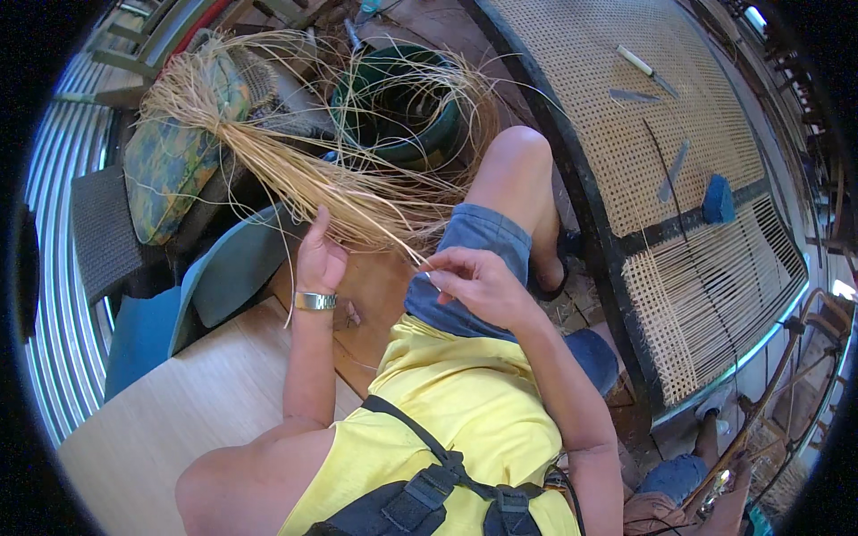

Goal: Weaving a rattan chair seat by interlacing cane strips through a frame.

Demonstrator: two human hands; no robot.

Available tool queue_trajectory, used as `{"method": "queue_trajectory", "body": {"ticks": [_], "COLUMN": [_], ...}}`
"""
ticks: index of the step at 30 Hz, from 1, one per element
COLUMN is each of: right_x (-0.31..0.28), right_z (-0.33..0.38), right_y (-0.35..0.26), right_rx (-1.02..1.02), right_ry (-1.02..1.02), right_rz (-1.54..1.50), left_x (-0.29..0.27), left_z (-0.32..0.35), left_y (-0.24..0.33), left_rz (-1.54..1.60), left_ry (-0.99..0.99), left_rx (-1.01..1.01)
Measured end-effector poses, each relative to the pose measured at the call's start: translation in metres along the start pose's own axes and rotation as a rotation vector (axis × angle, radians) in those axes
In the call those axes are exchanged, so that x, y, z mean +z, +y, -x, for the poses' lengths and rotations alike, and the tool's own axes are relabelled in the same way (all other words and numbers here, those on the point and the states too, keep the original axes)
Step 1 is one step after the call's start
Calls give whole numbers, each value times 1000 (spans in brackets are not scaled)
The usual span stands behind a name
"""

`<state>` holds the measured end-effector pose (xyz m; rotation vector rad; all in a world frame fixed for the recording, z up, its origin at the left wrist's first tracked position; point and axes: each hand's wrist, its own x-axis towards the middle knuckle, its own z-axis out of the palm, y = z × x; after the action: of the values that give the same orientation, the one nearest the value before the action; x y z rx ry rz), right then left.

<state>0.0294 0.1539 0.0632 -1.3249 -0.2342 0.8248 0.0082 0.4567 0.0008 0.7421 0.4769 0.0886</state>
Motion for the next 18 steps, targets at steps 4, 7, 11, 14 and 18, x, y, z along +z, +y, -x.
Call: {"method": "queue_trajectory", "body": {"ticks": [4,7,11,14,18], "right_x": [-1,-1,2,-2,-34], "right_z": [-8,-9,-10,3,88], "right_y": [9,16,17,11,-1], "right_rx": [158,188,151,166,30], "right_ry": [34,92,105,97,215], "right_rz": [-77,-50,-37,64,292], "left_x": [12,25,51,70,61], "left_z": [20,41,71,70,22], "left_y": [8,8,-1,-35,-62], "left_rz": [-460,-915,-1012,-647,-811], "left_ry": [366,539,323,40,-330], "left_rx": [34,316,216,-26,311]}}
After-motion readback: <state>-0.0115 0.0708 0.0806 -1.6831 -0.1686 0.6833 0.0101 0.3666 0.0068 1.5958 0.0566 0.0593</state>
